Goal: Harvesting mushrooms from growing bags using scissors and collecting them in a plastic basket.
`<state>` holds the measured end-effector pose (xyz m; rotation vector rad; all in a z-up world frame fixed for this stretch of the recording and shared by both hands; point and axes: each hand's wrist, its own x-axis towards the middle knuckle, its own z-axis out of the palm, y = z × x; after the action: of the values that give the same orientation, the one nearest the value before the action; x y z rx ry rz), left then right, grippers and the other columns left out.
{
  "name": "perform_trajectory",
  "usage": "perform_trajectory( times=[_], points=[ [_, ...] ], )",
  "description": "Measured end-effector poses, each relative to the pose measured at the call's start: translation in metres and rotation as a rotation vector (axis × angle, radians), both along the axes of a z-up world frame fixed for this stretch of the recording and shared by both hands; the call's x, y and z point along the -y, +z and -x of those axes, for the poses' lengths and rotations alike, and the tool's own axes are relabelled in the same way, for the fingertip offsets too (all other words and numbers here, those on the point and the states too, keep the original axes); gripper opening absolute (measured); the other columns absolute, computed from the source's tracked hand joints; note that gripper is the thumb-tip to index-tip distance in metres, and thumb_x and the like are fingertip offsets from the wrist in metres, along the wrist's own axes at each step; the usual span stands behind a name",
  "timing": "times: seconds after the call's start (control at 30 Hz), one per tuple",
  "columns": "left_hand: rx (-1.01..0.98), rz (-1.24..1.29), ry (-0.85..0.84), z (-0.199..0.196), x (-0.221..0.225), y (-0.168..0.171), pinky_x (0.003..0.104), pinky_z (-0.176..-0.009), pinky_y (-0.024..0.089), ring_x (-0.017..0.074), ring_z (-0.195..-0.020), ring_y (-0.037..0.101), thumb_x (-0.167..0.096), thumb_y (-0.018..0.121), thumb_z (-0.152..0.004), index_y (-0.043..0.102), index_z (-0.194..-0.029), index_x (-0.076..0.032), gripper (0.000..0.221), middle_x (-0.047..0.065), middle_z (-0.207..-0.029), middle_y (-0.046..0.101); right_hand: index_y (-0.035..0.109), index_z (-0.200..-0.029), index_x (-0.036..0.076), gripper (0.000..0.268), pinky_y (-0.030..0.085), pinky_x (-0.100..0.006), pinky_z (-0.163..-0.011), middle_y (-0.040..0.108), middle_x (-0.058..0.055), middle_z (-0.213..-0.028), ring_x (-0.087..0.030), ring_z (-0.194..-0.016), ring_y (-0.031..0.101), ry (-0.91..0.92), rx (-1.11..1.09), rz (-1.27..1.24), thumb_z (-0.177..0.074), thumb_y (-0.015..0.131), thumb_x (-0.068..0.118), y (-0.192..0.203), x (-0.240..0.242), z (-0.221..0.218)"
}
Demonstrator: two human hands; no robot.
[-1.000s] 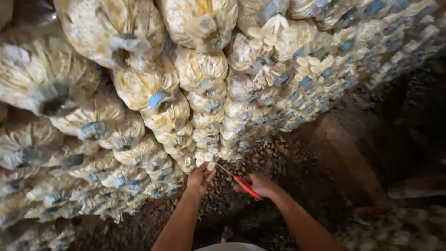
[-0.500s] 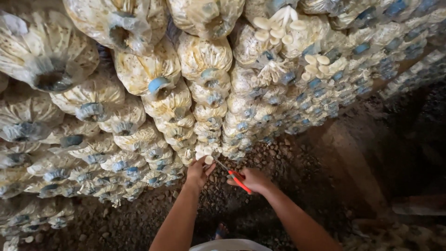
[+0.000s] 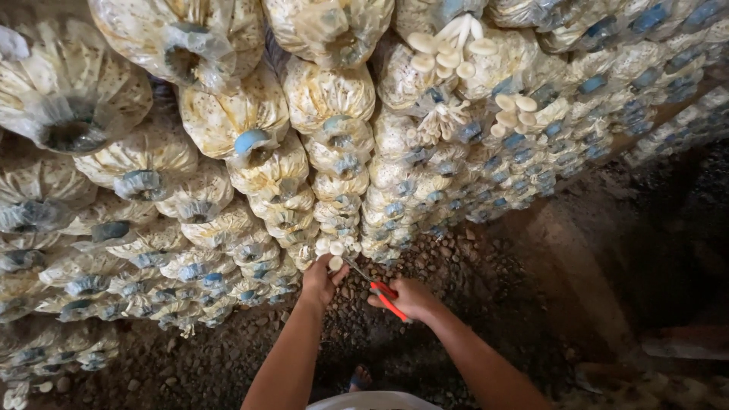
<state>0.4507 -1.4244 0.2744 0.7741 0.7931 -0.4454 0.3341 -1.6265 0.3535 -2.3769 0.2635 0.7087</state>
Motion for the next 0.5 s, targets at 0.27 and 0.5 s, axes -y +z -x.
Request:
perform_trajectory(
  times=[0.27, 0.5],
  points=[
    [-0.01, -0.033, 0.015, 0.007, 0.003, 0.014, 0.059, -0.089, 0.064, 0.0464, -0.097, 0.067, -0.006, 0.073, -0.09, 0.034, -0.146, 0.006, 0.07, 0.029, -0.115, 0.054, 0.071, -0.077, 0.02, 0.064, 0.058, -0.038, -0.083, 0.076, -0.007, -0.086, -0.032, -0.101, 0.074, -0.051, -0.048, 0.053, -0.069, 0.072, 0.083, 0.03, -0.013, -0.005],
    [-0.127, -0.161, -0.187, 0.008, -0.002, 0.056, 0.035, -0.053, 0.032, 0.0194, -0.078, 0.073, -0.022, 0.064, -0.102, 0.05, -0.15, -0.011, 0.052, 0.008, -0.085, 0.068, 0.081, -0.085, 0.008, 0.047, 0.053, -0.033, -0.052, 0.063, -0.005, -0.056, -0.017, -0.043, 0.058, -0.209, -0.16, -0.219, -0.09, 0.078, 0.056, 0.034, -0.023, -0.017]
  ],
)
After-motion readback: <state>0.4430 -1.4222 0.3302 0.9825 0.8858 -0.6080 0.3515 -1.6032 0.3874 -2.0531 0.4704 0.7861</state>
